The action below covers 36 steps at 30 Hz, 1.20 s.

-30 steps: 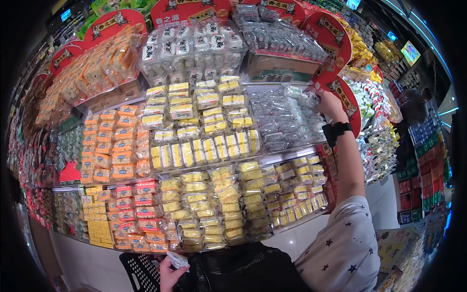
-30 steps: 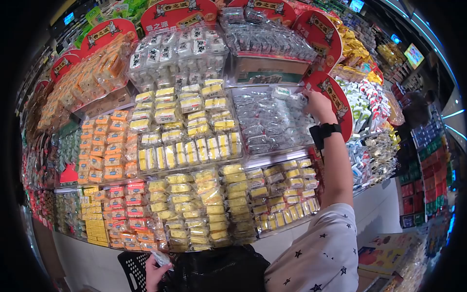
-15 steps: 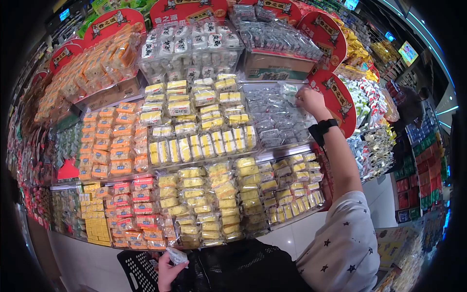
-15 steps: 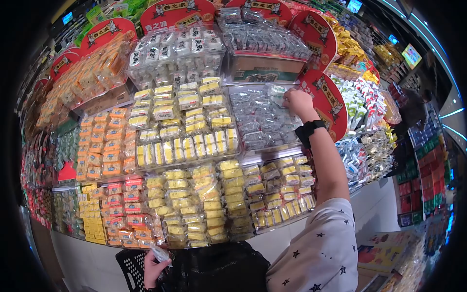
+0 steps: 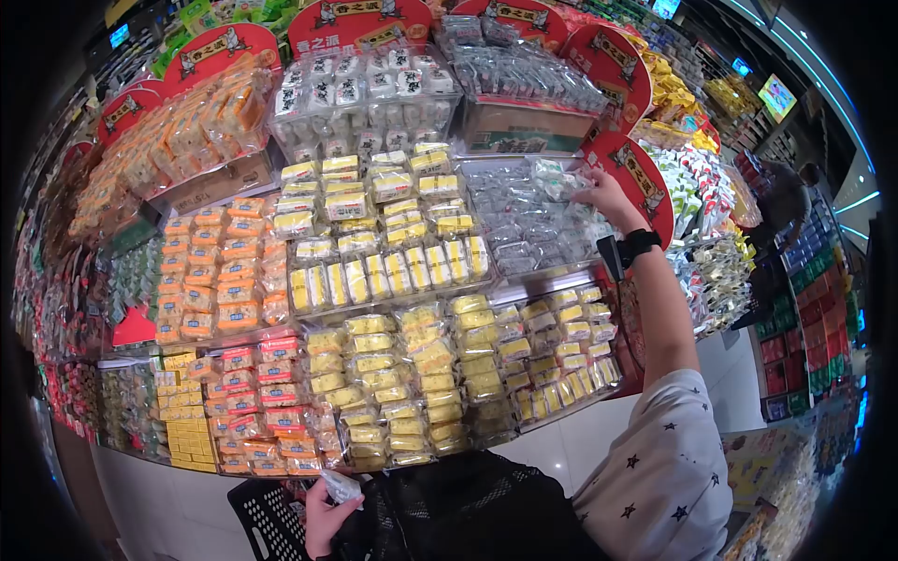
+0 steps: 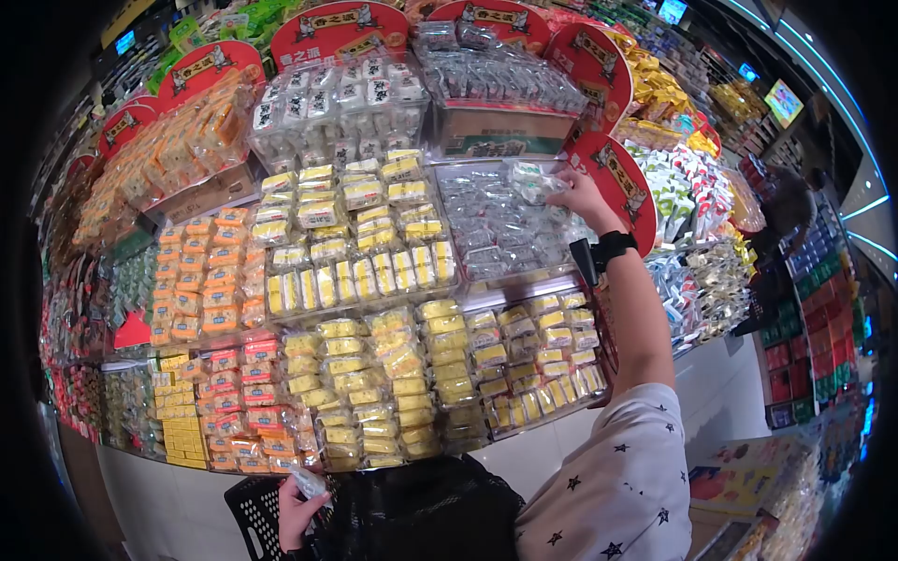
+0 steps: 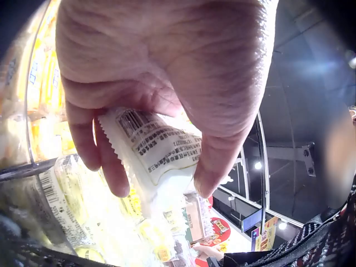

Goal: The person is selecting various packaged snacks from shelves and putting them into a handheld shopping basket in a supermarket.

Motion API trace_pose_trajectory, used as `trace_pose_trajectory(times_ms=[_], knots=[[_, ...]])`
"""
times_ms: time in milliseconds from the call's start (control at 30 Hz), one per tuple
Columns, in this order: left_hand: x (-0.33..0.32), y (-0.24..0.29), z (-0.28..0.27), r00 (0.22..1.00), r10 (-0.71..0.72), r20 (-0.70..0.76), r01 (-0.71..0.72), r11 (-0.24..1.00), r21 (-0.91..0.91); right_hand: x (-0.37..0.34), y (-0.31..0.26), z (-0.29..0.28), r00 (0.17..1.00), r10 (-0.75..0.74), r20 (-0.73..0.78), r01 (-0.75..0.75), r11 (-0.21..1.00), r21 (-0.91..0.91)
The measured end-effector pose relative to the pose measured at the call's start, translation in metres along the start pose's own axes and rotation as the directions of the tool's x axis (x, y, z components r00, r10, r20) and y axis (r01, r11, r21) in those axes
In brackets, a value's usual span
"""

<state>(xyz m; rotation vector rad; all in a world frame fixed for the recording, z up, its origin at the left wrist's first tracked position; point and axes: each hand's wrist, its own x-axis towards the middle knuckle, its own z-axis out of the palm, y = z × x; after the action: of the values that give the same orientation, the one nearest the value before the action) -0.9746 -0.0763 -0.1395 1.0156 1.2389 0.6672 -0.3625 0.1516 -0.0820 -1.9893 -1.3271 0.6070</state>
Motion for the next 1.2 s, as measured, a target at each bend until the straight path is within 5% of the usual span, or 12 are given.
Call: trace_pose_trajectory(times_ms=[67, 167, 367, 433, 567, 767, 800, 867, 1000, 1100, 1167, 1200], knots=[[0.002, -0.003, -0.001, 0.998, 0.050, 0.024, -0.050, 0.998, 0.026, -0.006, -0.002, 0.007, 0.893, -0.394, -0.215, 0.278, 0.862, -0.424], [0.000, -0.001, -0.001, 0.999, 0.036, 0.008, -0.036, 0.999, 0.013, -0.021, -0.009, 0.005, 0.974, -0.218, 0.069, 0.227, 0.897, -0.380], [-0.008, -0.002, 0.006, 0.999, 0.030, -0.022, -0.031, 0.999, -0.027, -0.021, -0.002, -0.015, 0.992, -0.021, 0.121, 0.076, 0.879, -0.470], [-0.011, -0.006, 0.006, 0.999, 0.043, -0.031, -0.043, 0.999, -0.012, -0.020, -0.001, -0.012, 0.986, 0.156, 0.060, -0.166, 0.944, 0.286], [-0.022, -0.006, 0.011, 0.999, 0.027, -0.034, -0.028, 0.999, -0.022, -0.018, -0.003, 0.008, 0.974, 0.190, 0.124, -0.210, 0.963, 0.169], [-0.006, 0.019, 0.027, 0.992, 0.091, -0.083, -0.085, 0.994, 0.066, 0.016, 0.058, -0.017, 0.998, 0.003, -0.066, -0.020, 0.967, -0.256], [-0.015, 0.020, 0.029, 0.992, 0.076, -0.096, -0.073, 0.997, 0.038, 0.012, 0.051, -0.011, 0.966, -0.197, -0.164, 0.066, 0.810, -0.583], [-0.010, 0.028, 0.032, 0.990, 0.137, -0.019, -0.135, 0.988, 0.078, -0.039, -0.016, -0.012, 0.741, -0.634, -0.221, 0.367, 0.658, -0.658], [0.002, 0.051, 0.038, 0.966, 0.230, 0.117, -0.250, 0.946, 0.206, -0.177, -0.122, 0.053, 0.889, -0.449, 0.089, 0.438, 0.891, 0.118], [0.006, 0.055, 0.054, 0.932, 0.327, 0.158, -0.358, 0.901, 0.245, -0.257, -0.151, 0.126, 0.611, -0.429, 0.665, 0.237, 0.901, 0.363], [0.015, 0.053, 0.071, 0.926, 0.314, 0.210, -0.327, 0.945, 0.027, -0.291, -0.140, 0.173, 0.476, -0.488, 0.732, 0.044, 0.844, 0.534], [0.018, 0.049, 0.073, 0.868, 0.437, 0.234, -0.483, 0.854, 0.196, -0.310, -0.152, 0.180, 0.515, -0.464, 0.721, -0.011, 0.837, 0.547]])
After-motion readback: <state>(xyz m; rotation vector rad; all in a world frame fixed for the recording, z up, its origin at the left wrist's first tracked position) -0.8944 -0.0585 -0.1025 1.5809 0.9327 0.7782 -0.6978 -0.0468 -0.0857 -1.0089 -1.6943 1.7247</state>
